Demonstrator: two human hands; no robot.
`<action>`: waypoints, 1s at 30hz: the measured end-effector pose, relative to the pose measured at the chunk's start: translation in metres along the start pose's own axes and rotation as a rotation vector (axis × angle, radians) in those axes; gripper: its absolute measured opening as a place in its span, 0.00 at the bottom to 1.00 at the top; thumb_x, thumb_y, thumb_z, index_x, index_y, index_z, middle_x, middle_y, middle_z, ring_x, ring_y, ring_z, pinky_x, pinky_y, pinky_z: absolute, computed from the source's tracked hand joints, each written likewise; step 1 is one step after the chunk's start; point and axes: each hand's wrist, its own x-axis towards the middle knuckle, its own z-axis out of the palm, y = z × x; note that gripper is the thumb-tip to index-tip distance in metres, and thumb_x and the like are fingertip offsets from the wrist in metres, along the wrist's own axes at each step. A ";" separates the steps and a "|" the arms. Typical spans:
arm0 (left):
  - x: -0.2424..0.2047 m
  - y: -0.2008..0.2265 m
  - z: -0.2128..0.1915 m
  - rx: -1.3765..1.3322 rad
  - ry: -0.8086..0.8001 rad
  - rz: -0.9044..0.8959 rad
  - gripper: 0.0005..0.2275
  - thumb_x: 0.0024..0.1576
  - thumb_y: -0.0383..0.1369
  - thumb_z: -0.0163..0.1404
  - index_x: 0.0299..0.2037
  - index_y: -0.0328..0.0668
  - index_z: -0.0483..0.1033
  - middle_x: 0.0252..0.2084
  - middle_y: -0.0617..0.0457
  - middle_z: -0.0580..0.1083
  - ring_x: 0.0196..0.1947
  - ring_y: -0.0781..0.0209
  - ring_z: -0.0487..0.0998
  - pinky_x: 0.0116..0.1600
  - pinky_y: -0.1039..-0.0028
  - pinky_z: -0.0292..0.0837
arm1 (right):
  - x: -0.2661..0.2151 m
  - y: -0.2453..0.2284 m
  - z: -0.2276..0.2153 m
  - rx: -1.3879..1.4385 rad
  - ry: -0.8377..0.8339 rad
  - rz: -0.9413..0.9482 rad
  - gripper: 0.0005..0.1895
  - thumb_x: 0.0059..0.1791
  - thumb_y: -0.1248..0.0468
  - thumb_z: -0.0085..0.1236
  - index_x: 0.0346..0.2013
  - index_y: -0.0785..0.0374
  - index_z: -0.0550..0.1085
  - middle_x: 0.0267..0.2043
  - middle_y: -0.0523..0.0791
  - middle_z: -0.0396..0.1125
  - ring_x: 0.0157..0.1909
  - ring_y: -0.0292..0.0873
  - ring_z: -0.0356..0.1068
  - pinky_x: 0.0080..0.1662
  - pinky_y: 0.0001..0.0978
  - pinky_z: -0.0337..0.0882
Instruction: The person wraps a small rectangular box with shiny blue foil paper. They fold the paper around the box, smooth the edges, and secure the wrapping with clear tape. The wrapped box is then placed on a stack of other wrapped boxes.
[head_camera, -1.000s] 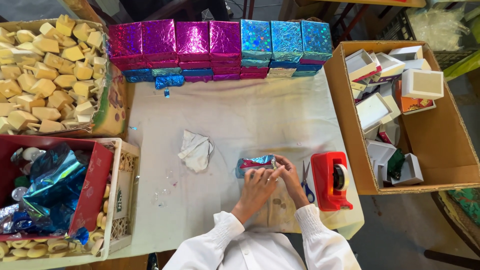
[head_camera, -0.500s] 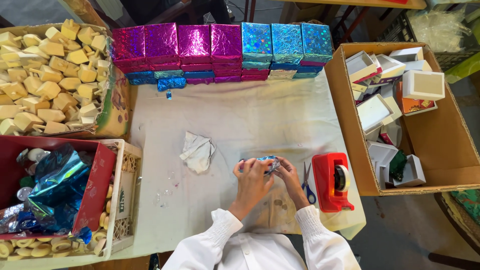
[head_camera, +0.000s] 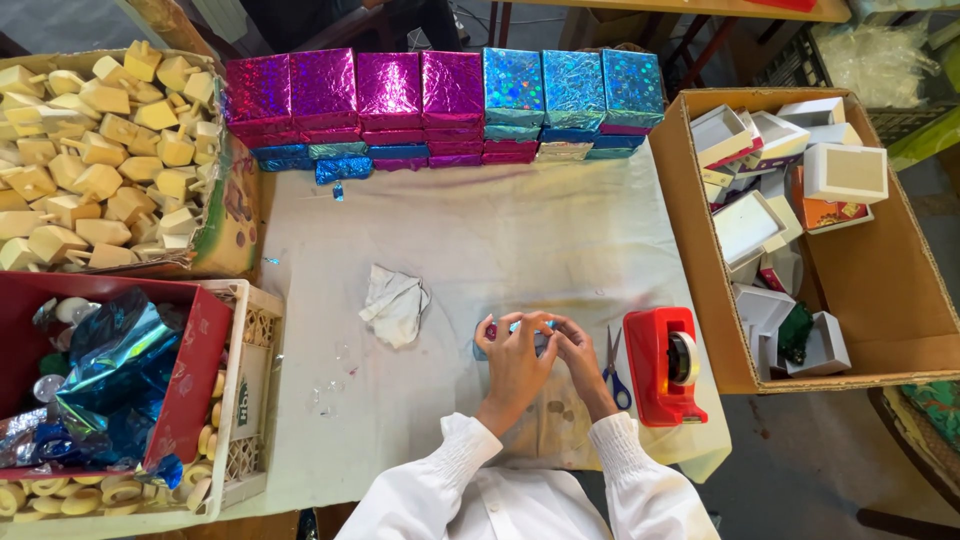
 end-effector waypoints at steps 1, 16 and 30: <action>0.001 0.002 -0.004 -0.038 0.004 -0.022 0.15 0.52 0.33 0.61 0.49 0.50 0.75 0.38 0.66 0.77 0.52 0.60 0.73 0.66 0.47 0.48 | -0.001 -0.001 0.000 0.006 0.010 0.017 0.18 0.55 0.65 0.49 0.59 0.67 0.73 0.53 0.45 0.71 0.52 0.37 0.70 0.54 0.33 0.71; -0.046 -0.145 0.011 -0.988 0.005 -0.698 0.20 0.55 0.25 0.59 0.56 0.37 0.65 0.54 0.43 0.78 0.55 0.59 0.77 0.60 0.70 0.72 | -0.008 -0.023 0.016 -0.100 -0.013 0.007 0.20 0.53 0.63 0.56 0.59 0.64 0.74 0.52 0.43 0.73 0.55 0.36 0.71 0.58 0.32 0.70; -0.022 -0.102 -0.014 -0.471 -0.075 -0.536 0.15 0.50 0.28 0.62 0.46 0.44 0.76 0.44 0.57 0.81 0.48 0.64 0.82 0.52 0.71 0.74 | -0.018 -0.058 0.034 -0.314 0.030 0.019 0.19 0.49 0.67 0.61 0.55 0.62 0.76 0.51 0.43 0.74 0.55 0.40 0.74 0.55 0.36 0.74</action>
